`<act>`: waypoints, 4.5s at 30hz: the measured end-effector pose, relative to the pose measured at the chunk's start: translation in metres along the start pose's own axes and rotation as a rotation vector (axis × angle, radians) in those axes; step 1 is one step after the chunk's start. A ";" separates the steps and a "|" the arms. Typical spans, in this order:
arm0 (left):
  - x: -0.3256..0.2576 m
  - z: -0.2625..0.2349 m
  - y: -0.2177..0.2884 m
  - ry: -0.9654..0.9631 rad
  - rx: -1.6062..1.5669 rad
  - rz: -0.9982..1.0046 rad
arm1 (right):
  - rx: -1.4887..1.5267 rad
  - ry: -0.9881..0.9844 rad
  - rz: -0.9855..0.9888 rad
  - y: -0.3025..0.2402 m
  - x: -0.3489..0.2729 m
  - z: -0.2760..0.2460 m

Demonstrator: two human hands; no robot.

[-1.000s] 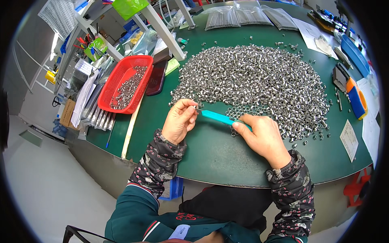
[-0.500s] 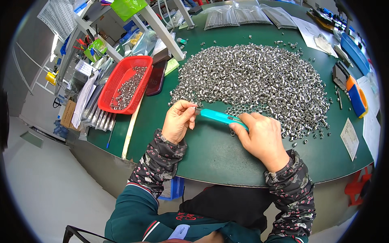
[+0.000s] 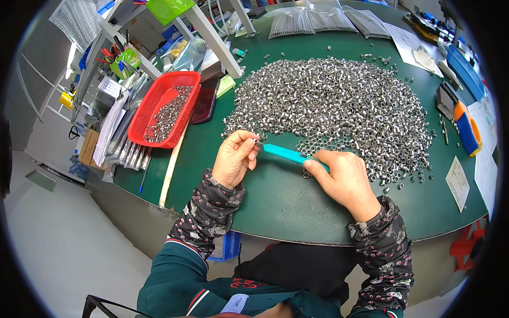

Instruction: Processing and inspecting small metal hardware components using a hand-held tool at a factory workstation.

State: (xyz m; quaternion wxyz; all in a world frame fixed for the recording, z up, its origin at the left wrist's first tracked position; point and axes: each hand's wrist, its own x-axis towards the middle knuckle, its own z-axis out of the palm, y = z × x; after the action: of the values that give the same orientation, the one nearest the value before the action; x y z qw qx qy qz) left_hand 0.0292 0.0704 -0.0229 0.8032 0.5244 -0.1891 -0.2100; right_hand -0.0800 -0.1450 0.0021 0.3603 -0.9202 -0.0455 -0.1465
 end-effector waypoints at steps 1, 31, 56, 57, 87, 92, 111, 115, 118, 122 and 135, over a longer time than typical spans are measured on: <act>0.000 -0.001 0.000 0.002 -0.017 -0.022 | 0.001 0.000 -0.001 -0.002 0.000 0.000; -0.002 0.003 0.003 0.125 0.017 -0.133 | 0.020 -0.081 0.027 -0.001 0.002 -0.003; -0.001 0.002 0.000 0.183 0.021 -0.091 | -0.195 0.112 -0.145 -0.002 -0.001 0.004; -0.001 0.003 0.000 0.181 0.021 -0.091 | -0.160 0.094 -0.138 -0.001 -0.001 0.004; -0.001 0.002 -0.003 0.134 0.095 -0.035 | -0.170 0.119 -0.083 -0.005 -0.003 0.002; 0.000 -0.001 0.001 0.155 -0.152 -0.139 | 0.035 0.332 -0.027 0.002 0.003 -0.006; 0.013 0.054 -0.013 -0.057 1.297 0.107 | 0.063 0.421 -0.056 0.003 0.003 -0.007; 0.015 0.040 -0.016 -0.058 1.052 0.119 | 0.059 0.423 -0.071 0.001 0.004 -0.006; 0.009 0.033 0.005 -0.009 0.197 -0.239 | 0.006 0.395 -0.095 0.003 0.002 -0.006; 0.005 0.001 0.008 -0.058 -0.208 -0.270 | -0.012 0.301 -0.091 0.001 0.001 -0.005; 0.004 -0.008 0.004 -0.047 -0.335 -0.217 | -0.027 0.035 -0.066 0.003 0.002 0.001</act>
State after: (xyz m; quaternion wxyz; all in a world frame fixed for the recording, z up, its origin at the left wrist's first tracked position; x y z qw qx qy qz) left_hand 0.0370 0.0759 -0.0223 0.8471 0.3957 -0.1127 -0.3363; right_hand -0.0779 -0.1462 0.0002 0.3434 -0.9202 -0.0675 -0.1751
